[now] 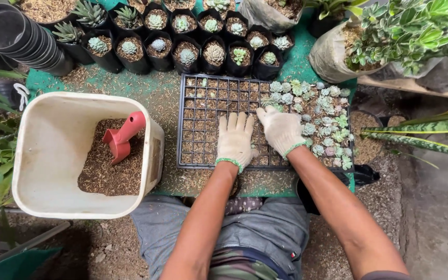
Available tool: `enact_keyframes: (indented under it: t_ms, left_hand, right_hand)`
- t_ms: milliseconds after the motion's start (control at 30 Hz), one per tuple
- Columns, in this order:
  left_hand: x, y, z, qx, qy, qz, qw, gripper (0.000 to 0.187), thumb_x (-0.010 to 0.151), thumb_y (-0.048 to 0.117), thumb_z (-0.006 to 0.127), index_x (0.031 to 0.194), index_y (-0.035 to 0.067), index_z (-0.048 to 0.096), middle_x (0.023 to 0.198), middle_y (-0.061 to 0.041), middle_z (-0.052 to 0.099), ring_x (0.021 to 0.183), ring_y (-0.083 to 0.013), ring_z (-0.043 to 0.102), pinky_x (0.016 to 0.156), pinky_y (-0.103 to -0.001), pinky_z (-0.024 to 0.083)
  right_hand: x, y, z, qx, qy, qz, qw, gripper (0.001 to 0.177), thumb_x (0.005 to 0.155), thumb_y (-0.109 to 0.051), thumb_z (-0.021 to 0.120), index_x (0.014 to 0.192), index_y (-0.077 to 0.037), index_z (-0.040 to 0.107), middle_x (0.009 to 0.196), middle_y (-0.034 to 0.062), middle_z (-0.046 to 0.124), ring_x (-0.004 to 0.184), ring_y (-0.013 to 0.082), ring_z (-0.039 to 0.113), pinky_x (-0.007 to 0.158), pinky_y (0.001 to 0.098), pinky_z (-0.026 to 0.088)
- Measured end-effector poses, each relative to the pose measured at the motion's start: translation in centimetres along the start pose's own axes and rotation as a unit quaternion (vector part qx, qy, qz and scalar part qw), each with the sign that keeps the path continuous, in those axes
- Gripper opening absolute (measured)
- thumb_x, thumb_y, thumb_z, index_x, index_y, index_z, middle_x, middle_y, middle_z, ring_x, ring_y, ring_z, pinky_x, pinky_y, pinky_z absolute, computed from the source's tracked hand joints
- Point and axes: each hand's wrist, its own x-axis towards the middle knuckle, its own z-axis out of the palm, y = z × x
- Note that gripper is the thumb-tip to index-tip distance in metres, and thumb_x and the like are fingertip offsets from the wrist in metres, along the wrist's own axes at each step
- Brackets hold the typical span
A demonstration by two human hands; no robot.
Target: Potting succulent cuttings into small containers and trays using soil and a hand scoop.
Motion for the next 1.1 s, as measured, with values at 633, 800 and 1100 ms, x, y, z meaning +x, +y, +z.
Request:
enact_keyframes:
  t_ms: [633,800,1100]
  left_hand:
    - [-0.9,-3.6,2.1,-0.041,0.094,0.05,0.993,0.077,0.085,0.056,0.072,0.146,0.014,0.051,0.143,-0.008,0.051,0.131,-0.0254,0.048,0.107,-0.046,0.038]
    - [-9.6,-6.9,-0.6,-0.308,0.233,-0.02,0.922,0.044,0.103,0.027,0.055,0.144,0.011,0.057,0.141,-0.014,0.061,0.134,-0.0295,0.056,0.115,-0.041,0.041]
    - [-18.8,-4.2,4.7,-0.408,0.216,-0.069,0.884,0.052,0.093,0.006,0.057,0.144,0.001,0.055,0.14,-0.024,0.06,0.131,-0.0363,0.057,0.116,-0.045,0.041]
  right_hand:
    - [-5.9,-0.3,-7.5,0.104,0.088,-0.031,0.99,0.038,0.094,-0.038,0.064,0.131,-0.029,0.061,0.101,-0.0016,0.067,0.092,0.022,0.072,0.073,0.0441,0.062]
    - [-10.0,-3.1,-12.6,0.42,-0.075,0.029,0.904,0.05,0.086,-0.027,0.072,0.136,-0.028,0.067,0.118,-0.0035,0.074,0.084,0.0124,0.072,0.079,0.0341,0.059]
    - [-13.4,-10.3,-12.1,0.444,-0.105,-0.065,0.888,0.047,0.088,-0.026,0.075,0.134,-0.02,0.068,0.126,0.0024,0.074,0.119,0.0173,0.068,0.103,0.0312,0.052]
